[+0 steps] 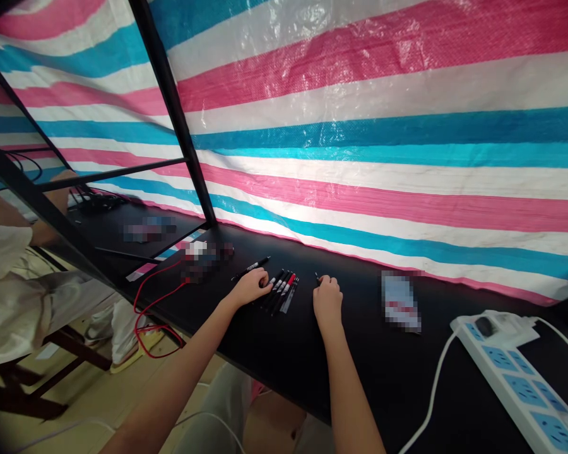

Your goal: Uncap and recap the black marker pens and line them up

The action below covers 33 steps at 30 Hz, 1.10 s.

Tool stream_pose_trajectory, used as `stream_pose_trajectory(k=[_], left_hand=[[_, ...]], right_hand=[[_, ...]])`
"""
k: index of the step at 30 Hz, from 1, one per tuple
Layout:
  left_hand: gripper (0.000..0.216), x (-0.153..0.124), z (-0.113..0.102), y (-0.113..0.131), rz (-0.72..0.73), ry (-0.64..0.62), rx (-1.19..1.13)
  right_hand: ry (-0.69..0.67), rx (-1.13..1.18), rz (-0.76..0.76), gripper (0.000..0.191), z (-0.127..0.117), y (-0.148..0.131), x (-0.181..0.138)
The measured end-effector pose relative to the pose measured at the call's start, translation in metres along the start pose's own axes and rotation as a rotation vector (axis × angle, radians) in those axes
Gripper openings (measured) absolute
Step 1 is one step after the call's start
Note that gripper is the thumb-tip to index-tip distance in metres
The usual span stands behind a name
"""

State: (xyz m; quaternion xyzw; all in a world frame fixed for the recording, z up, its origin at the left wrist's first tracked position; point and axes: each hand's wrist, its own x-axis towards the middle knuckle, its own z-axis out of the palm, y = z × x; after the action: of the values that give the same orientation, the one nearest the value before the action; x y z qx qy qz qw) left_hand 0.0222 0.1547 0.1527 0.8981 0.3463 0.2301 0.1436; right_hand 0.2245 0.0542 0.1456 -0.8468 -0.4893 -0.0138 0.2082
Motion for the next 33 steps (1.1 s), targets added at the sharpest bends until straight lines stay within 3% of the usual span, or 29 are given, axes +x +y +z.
stream_pose_trajectory(k=[6, 11, 27, 33], left_hand=[[0.013, 0.0, 0.0, -0.002, -0.02, 0.054, -0.037], [0.015, 0.001, 0.003, -0.005, -0.039, 0.08, -0.034], [0.015, 0.005, 0.007, -0.009, -0.175, 0.154, -0.163], [0.011, 0.008, 0.008, -0.019, -0.351, 0.235, -0.327]], right_hand=[[0.055, -0.06, 0.074, 0.017, -0.004, 0.012, 0.004], [0.006, -0.15, 0.092, 0.017, -0.007, 0.015, 0.003], [0.066, -0.318, -0.004, 0.017, 0.0, 0.014, 0.001], [0.088, -0.334, -0.075, 0.015, -0.002, 0.013, 0.0]])
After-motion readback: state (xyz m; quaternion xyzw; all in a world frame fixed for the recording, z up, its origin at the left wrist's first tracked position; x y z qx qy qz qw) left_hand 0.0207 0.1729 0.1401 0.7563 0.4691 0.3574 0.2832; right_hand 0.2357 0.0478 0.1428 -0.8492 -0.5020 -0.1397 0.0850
